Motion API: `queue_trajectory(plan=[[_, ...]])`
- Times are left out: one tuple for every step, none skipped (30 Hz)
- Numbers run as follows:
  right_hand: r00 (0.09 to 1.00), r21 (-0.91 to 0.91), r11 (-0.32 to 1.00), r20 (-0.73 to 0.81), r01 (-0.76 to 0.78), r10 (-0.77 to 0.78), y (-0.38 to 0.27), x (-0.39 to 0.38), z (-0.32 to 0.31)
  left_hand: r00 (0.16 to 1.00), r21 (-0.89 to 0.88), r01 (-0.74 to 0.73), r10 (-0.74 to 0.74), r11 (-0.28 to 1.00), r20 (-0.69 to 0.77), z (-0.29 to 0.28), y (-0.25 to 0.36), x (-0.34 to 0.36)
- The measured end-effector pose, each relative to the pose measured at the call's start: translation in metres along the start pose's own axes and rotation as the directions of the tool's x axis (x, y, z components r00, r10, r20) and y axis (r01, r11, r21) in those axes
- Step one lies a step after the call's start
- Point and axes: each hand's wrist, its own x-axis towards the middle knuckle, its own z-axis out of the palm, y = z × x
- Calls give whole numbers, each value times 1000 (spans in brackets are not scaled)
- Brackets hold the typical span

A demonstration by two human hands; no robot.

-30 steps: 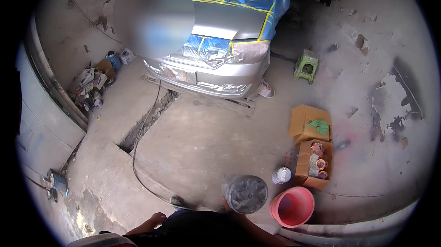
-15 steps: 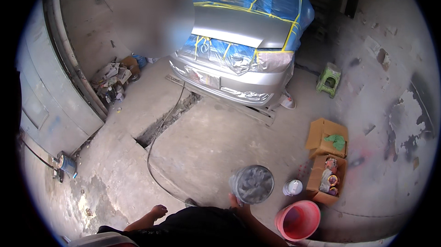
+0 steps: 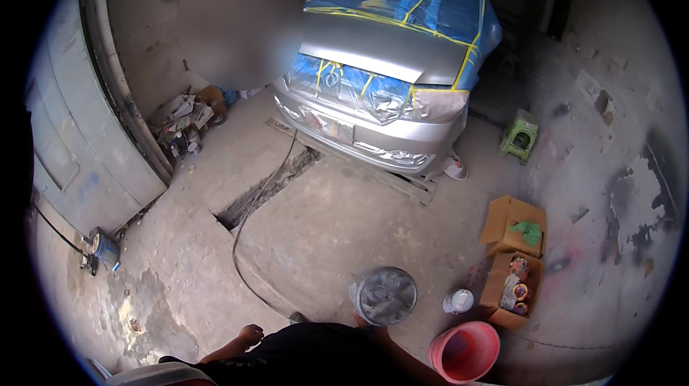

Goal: The person uses a spray gun to apply a coat of silver paint to the front section of a car. The vehicle's hood, windshield, and side windows are masked with plastic and tape to protect them from overspray. The person moves around the front of the car, systematically covering the bumper and fenders with the paint.

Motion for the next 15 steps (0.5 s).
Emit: queue_trajectory(plan=[[999,-25,999,37,-35,35,5,-1,0,1000,-20,-15,15,1000,-14,-1,-3,0],[1000,5,1000,-4,15,-15,9,-2,3,1000,-12,-5,4,1000,-19,0,-7,-1],[997,31,998,-48,63,-62,-5,2,5,1000,-4,5,-5,1000,-22,0,-6,-5],[990,56,992,-94,112,-106,-13,4,6,1000,5,14,-14,1000,-24,0,-5,-7],[990,47,993,-90,110,-105,-10,4,7,1000,-1,23,-23,1000,-5,1,-8,-7],[990,35,994,-91,108,-104,-7,4,6,999,-5,27,-27,1000,17,3,-8,-7],[990,23,994,-93,106,-103,-3,3,4,999,-9,31,-31,999,38,5,-7,-8],[991,11,994,-76,111,-110,0,2,2,999,1,19,-19,1000,50,6,-7,-9],[991,-2,993,-58,117,-117,3,2,0,998,11,8,-8,1000,62,6,-5,-14],[991,-14,992,-41,123,-124,5,1,-1,997,20,-5,3,1000,74,6,-3,-17],[995,7,996,-50,91,-91,6,1,-2,997,36,-17,15,999,70,8,-3,-13],[997,33,998,-52,56,-54,6,0,1,998,50,-21,17,999,65,10,-7,-12],[998,58,998,-53,21,-17,7,-1,3,998,65,-24,20,998,60,11,-10,-12],[998,49,998,-50,36,-34,8,-1,3,998,57,-24,21,998,60,13,-14,-11],[997,34,998,-52,55,-53,8,-1,1,998,48,-32,29,998,61,12,-9,-11]])
